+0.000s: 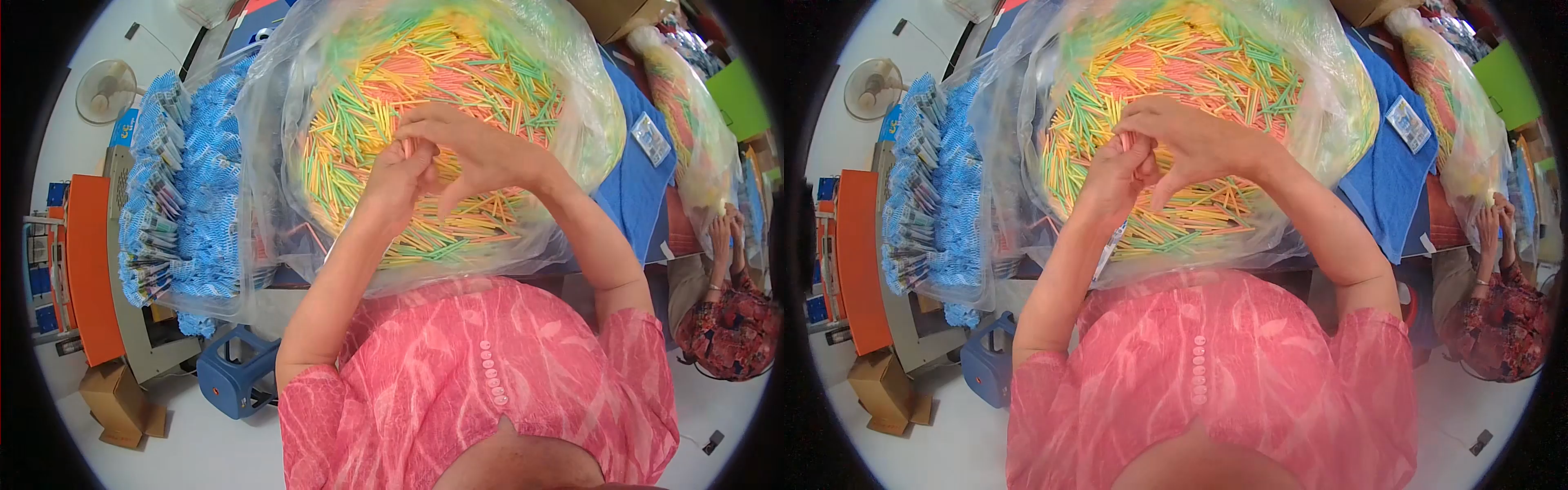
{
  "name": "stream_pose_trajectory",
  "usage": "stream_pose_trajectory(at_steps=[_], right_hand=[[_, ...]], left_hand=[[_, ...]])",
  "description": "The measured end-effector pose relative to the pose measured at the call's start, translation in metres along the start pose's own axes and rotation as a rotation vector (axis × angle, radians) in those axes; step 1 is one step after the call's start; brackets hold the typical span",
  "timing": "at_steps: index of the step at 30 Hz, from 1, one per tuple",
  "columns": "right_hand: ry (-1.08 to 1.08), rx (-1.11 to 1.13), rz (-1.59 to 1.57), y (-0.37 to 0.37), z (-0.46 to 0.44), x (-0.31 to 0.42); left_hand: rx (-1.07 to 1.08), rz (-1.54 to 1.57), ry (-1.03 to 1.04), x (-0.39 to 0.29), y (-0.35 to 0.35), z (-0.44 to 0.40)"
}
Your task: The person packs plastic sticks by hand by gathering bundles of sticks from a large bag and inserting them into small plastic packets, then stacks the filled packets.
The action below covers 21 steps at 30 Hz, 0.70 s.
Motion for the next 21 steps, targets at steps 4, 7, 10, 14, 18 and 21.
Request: stream_pose_trajectory(at_steps=[4, 7, 10, 14, 18, 21], right_hand=[[0.327, 0.064, -0.073, 0.014, 0.010, -0.027], [0.364, -0.062, -0.204, 0.023, 0.022, -0.018], [0.458, -0.142, -0.292, 0.028, 0.036, -0.024], [0.600, -0.191, -0.301, 0.024, 0.058, -0.053], [0.571, -0.198, -0.270, 0.026, 0.060, -0.055], [0.530, -0.161, -0.301, 0.035, 0.055, -0.047]], left_hand=[[-0.089, -0.319, 0.227, -0.007, 0.019, 0.010], [-0.037, -0.403, 0.264, 0.003, 0.028, 0.015], [-0.048, -0.608, 0.294, -0.011, 0.026, 0.038], [-0.149, -1.331, 0.448, -0.060, 0.004, 0.088], [-0.292, -1.872, 0.168, -0.078, -0.047, 0.126], [-0.466, -1.382, 0.095, -0.060, -0.090, 0.137]])
Point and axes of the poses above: each hand's wrist, its own z-axis away from the middle knuckle, its own y-axis out of the palm, x = y × z, the point moved 10 cm from there along -z, towards the middle knuckle, and after that the axes turned 14 degrees about y, right-handed, at the moved point
